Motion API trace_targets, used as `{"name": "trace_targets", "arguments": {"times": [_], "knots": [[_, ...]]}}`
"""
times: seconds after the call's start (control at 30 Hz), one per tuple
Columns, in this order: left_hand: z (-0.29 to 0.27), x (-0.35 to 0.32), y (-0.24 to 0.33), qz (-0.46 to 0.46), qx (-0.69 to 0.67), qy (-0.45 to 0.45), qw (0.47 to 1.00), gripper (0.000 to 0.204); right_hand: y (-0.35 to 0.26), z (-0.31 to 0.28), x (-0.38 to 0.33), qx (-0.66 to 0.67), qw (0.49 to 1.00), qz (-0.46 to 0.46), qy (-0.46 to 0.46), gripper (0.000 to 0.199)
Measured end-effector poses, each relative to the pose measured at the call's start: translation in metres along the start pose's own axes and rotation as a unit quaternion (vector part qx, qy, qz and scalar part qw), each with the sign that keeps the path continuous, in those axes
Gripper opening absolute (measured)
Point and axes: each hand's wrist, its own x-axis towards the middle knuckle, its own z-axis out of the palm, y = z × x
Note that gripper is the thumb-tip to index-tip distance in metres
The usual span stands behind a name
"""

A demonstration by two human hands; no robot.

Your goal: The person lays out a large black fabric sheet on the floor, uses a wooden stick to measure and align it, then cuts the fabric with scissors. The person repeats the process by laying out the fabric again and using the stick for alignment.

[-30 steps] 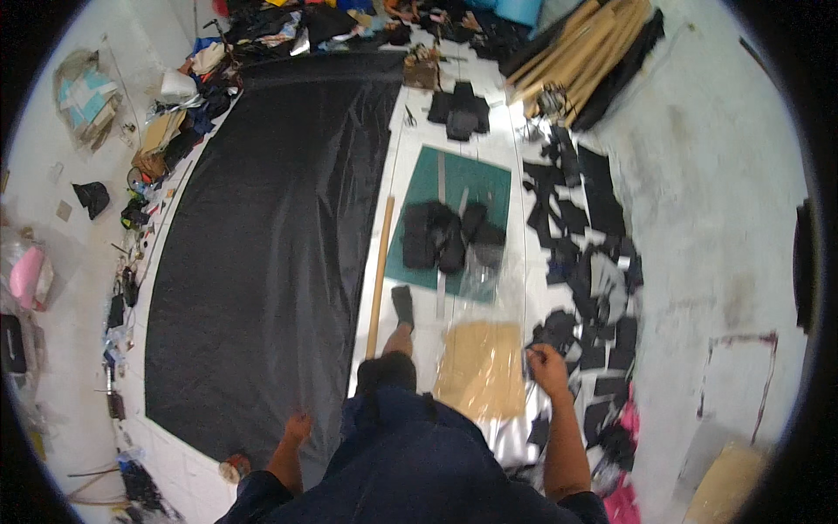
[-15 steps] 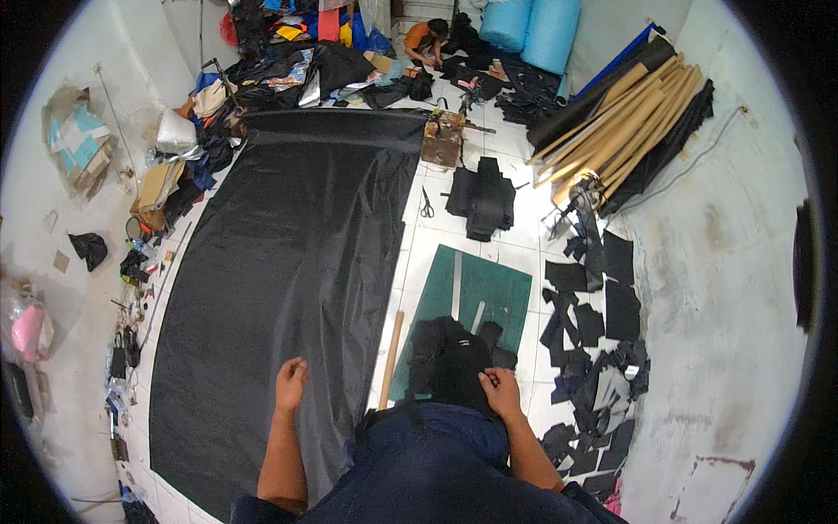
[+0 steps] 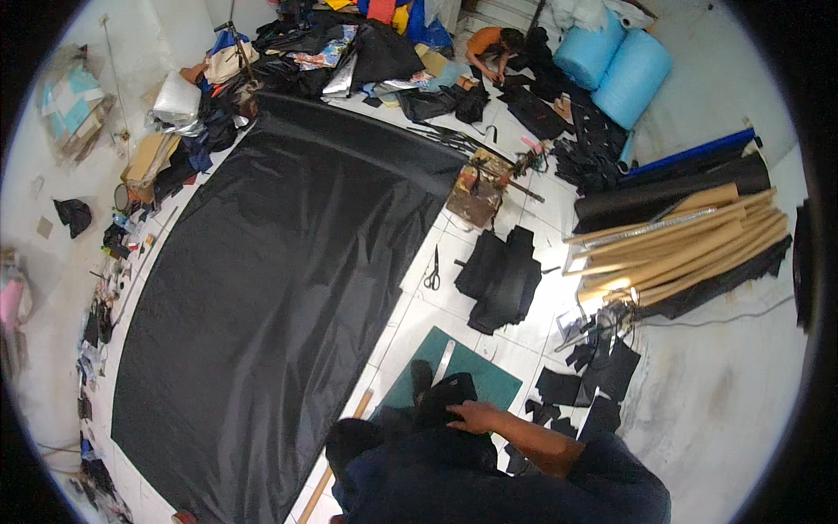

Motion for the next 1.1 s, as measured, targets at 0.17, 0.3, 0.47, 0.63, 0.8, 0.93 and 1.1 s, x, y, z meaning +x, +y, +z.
{"name": "trace_targets", "arguments": {"times": [0.17,0.3,0.47,0.63,0.8,0.93,1.1], "knots": [[0.08,-0.054,0.096,0.078,-0.091,-0.035,0.992,0.027,0.007,-0.054,0.058,-0.155,0.972,-0.129,-0.122,0.046],[0.09,-0.052,0.219,0.259,-0.121,-0.015,0.958,0.026,0.003,-0.104,0.065,-0.069,0.981,-0.182,-0.026,0.034],[0.133,-0.072,0.31,0.364,-0.021,0.03,0.931,0.032,0.01,-0.159,0.088,-0.243,0.948,-0.205,0.002,0.032],[0.191,-0.131,0.354,0.43,0.144,-0.075,0.888,0.03,0.006,-0.201,0.113,-0.29,0.931,-0.206,-0.079,0.023],[0.248,-0.177,0.391,0.285,0.239,-0.074,0.926,0.031,0.027,-0.257,0.152,-0.254,0.929,-0.201,-0.18,0.023],[0.284,-0.198,0.333,0.184,0.129,-0.259,0.939,0.032,0.048,-0.316,0.157,-0.113,0.914,-0.106,-0.374,0.038],[0.329,-0.224,0.231,0.043,-0.051,-0.416,0.907,0.029,0.115,-0.324,0.158,0.012,0.811,-0.043,-0.583,0.041]]}}
